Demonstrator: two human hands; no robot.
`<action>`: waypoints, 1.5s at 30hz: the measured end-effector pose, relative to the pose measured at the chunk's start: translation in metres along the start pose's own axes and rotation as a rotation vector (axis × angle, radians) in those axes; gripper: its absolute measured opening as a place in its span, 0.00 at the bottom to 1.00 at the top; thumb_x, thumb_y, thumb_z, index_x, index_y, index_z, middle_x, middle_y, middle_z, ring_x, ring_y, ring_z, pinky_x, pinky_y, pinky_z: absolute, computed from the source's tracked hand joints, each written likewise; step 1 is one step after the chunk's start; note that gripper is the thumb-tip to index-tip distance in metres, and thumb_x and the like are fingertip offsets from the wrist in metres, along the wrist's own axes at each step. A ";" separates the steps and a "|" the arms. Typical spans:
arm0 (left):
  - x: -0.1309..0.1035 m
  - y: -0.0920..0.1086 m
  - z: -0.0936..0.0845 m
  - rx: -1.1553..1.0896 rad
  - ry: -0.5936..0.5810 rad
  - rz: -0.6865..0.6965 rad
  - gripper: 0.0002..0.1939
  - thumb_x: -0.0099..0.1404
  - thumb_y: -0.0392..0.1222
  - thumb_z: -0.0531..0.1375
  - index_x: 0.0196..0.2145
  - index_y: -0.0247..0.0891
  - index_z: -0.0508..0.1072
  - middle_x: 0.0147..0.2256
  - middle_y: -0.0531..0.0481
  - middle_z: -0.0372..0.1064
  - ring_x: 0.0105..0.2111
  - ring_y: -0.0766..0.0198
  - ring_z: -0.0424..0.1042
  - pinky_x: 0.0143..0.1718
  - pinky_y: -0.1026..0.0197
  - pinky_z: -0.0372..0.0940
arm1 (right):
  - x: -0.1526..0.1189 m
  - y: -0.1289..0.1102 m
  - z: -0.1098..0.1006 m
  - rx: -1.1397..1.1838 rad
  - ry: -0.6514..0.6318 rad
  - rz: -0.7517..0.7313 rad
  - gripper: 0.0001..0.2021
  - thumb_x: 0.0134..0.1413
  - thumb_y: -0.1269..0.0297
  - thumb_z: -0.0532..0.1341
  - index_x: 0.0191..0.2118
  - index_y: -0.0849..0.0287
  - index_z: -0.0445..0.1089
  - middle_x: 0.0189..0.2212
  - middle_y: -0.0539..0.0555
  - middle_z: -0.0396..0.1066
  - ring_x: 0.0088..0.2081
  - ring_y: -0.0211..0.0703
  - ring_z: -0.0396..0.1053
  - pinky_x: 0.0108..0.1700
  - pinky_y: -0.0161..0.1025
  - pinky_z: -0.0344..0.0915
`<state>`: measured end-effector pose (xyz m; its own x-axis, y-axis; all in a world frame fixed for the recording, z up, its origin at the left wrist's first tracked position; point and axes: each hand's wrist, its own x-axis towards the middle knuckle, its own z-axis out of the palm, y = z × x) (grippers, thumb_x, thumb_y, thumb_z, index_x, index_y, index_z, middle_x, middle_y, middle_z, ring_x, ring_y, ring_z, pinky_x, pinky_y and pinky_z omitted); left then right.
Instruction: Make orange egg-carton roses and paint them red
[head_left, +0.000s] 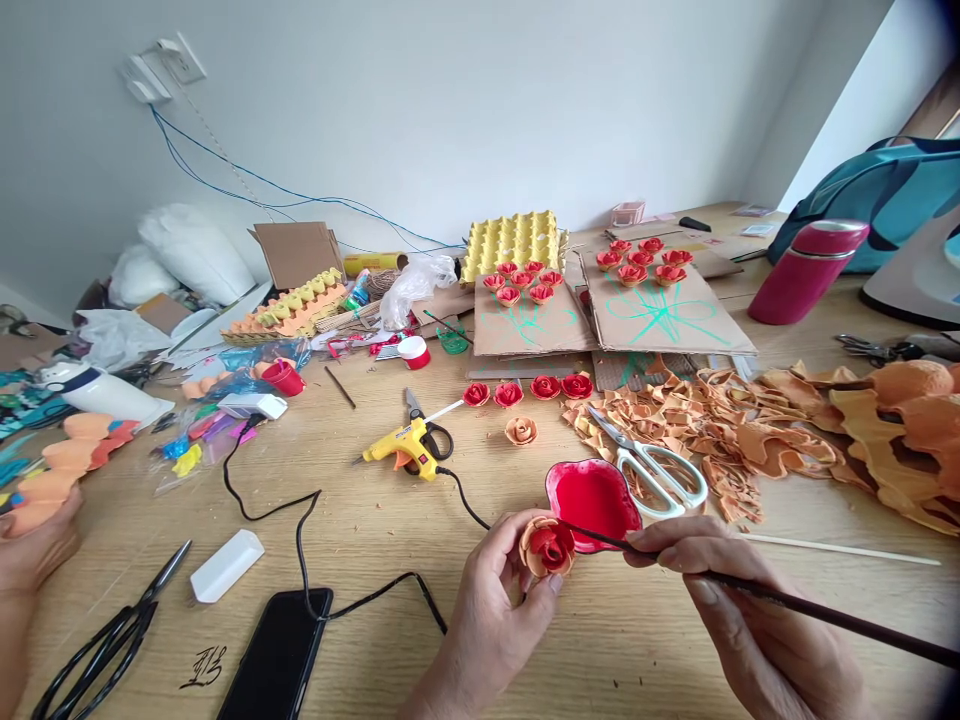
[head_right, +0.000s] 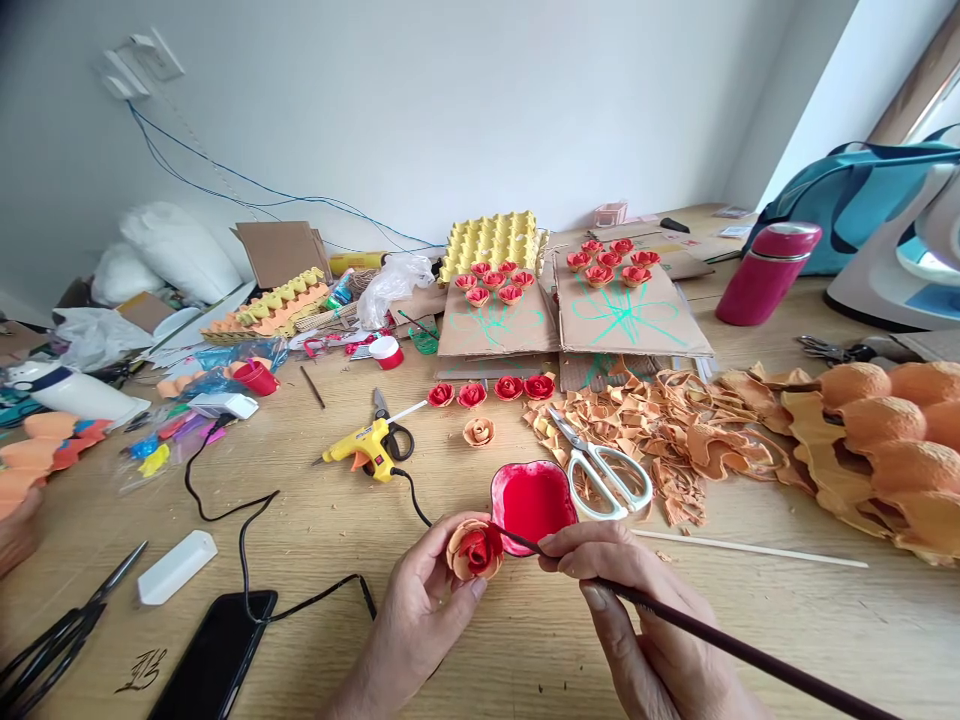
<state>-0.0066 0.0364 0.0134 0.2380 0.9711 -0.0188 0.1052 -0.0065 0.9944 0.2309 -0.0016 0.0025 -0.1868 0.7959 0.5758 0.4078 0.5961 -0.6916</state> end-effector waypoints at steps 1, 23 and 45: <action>0.000 0.000 0.000 0.003 0.002 0.001 0.19 0.61 0.35 0.65 0.51 0.35 0.77 0.48 0.42 0.79 0.47 0.55 0.78 0.46 0.61 0.73 | -0.001 0.000 0.000 -0.002 0.006 0.004 0.13 0.73 0.74 0.54 0.54 0.52 0.69 0.48 0.55 0.78 0.54 0.41 0.76 0.60 0.35 0.71; 0.000 0.000 0.001 0.019 0.049 0.015 0.18 0.61 0.33 0.65 0.50 0.36 0.79 0.46 0.42 0.79 0.43 0.57 0.77 0.40 0.63 0.71 | -0.002 0.000 -0.005 -0.024 -0.022 -0.016 0.13 0.71 0.72 0.56 0.55 0.52 0.70 0.49 0.57 0.79 0.51 0.45 0.80 0.55 0.38 0.76; 0.002 -0.009 -0.006 -0.262 0.098 -0.058 0.22 0.62 0.42 0.72 0.53 0.39 0.75 0.52 0.43 0.79 0.52 0.54 0.78 0.58 0.56 0.71 | 0.011 -0.010 -0.001 -0.049 0.106 -0.042 0.11 0.74 0.71 0.54 0.53 0.53 0.71 0.45 0.55 0.82 0.49 0.44 0.82 0.52 0.34 0.78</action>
<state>-0.0128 0.0400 0.0049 0.1433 0.9865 -0.0789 -0.1403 0.0991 0.9851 0.2259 0.0010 0.0157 -0.1097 0.7531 0.6487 0.4450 0.6208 -0.6455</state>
